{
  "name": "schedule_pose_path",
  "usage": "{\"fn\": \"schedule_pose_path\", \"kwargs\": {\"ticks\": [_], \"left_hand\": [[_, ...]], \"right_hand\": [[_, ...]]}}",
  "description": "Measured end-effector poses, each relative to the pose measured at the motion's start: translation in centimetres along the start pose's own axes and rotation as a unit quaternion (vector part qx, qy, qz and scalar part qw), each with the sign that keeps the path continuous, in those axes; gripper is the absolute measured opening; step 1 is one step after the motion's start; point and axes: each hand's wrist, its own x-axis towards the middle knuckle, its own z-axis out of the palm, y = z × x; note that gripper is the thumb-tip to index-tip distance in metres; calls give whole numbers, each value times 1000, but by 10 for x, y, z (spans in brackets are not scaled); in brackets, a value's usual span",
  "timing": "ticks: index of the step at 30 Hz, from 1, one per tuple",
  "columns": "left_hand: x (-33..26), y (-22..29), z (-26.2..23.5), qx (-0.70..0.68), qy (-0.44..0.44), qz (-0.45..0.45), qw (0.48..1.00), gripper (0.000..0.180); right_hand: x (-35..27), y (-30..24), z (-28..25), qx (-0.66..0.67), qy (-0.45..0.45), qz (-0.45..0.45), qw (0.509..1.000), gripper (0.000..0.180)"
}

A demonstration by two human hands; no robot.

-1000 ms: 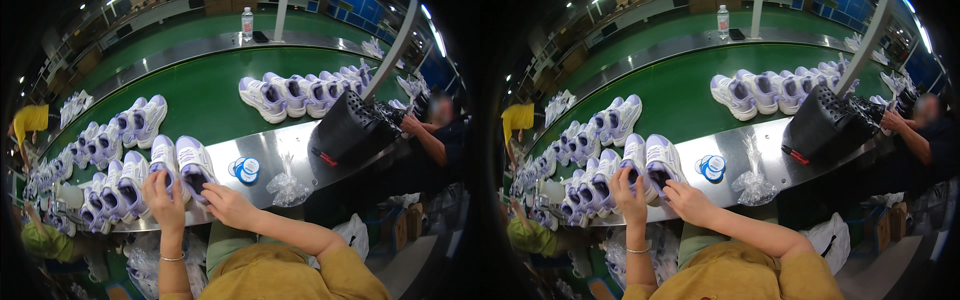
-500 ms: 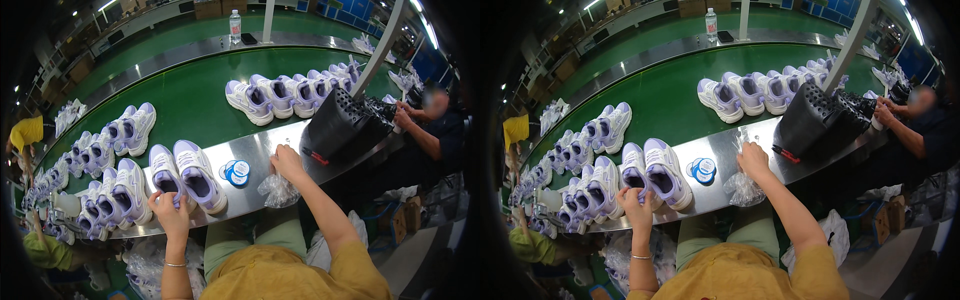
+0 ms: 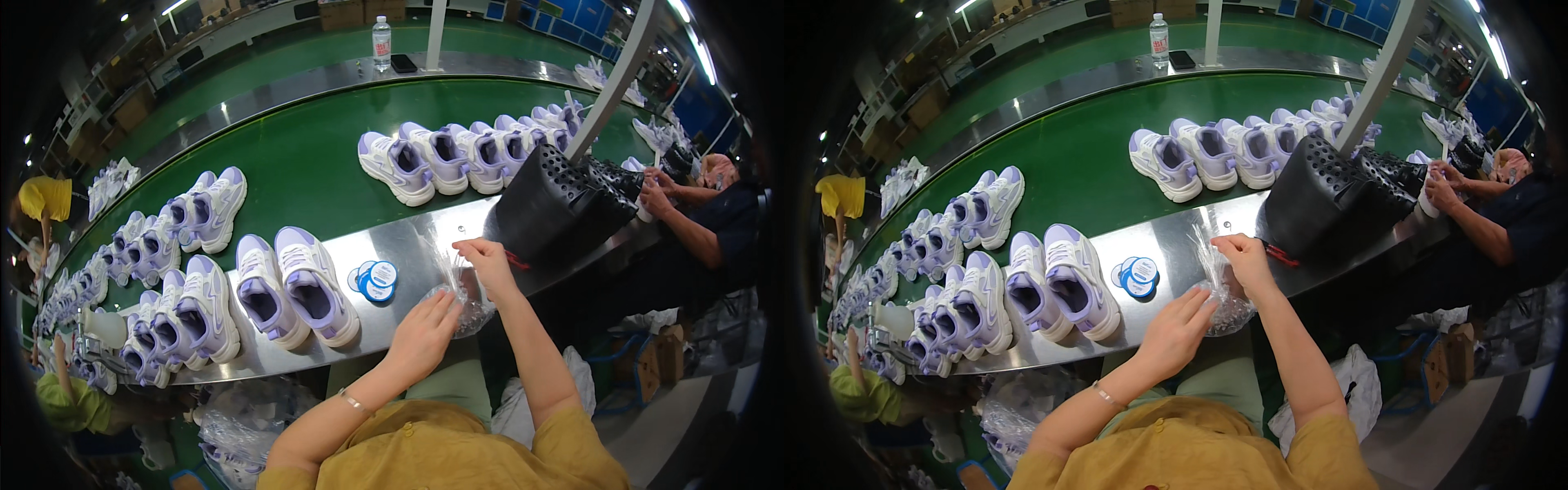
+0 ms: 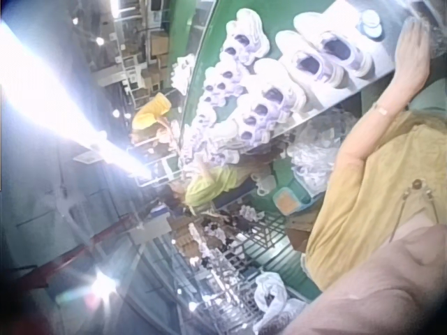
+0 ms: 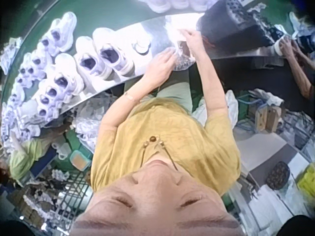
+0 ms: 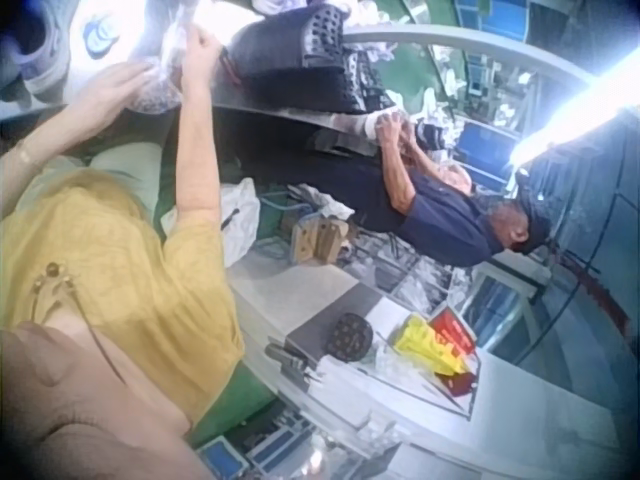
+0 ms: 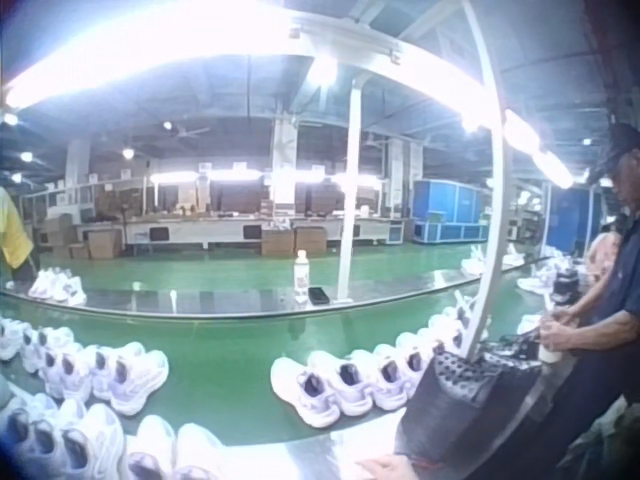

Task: The person tags shoes on a conveyor belt by threading plastic fasteners through circular tags and attaching them to the heel loops of the shoes by hand.

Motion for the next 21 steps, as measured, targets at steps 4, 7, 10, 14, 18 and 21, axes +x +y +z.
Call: {"fn": "schedule_pose_path", "kwargs": {"ticks": [4,7,10,14,18,21], "left_hand": [[15,-11,45,96,-34,-21,995,44],[11,-18,66,137,-54,-48,988,51],[11,-11,71,144,-55,-49,987,51],[14,-16,68,146,-62,-53,986,50],[16,-8,52,138,2,-52,989,44],[-1,-9,27,135,56,-124,981,39]], "right_hand": [[0,-5,4,-14,-43,-9,999,16],[16,0,-12,-102,43,-132,985,15],[41,-1,-27,78,210,-74,972,17],[31,-59,-14,230,191,-166,940,19],[-2,-78,12,6,14,-183,983,17],[-4,-51,51,-208,-112,-57,970,27]]}}
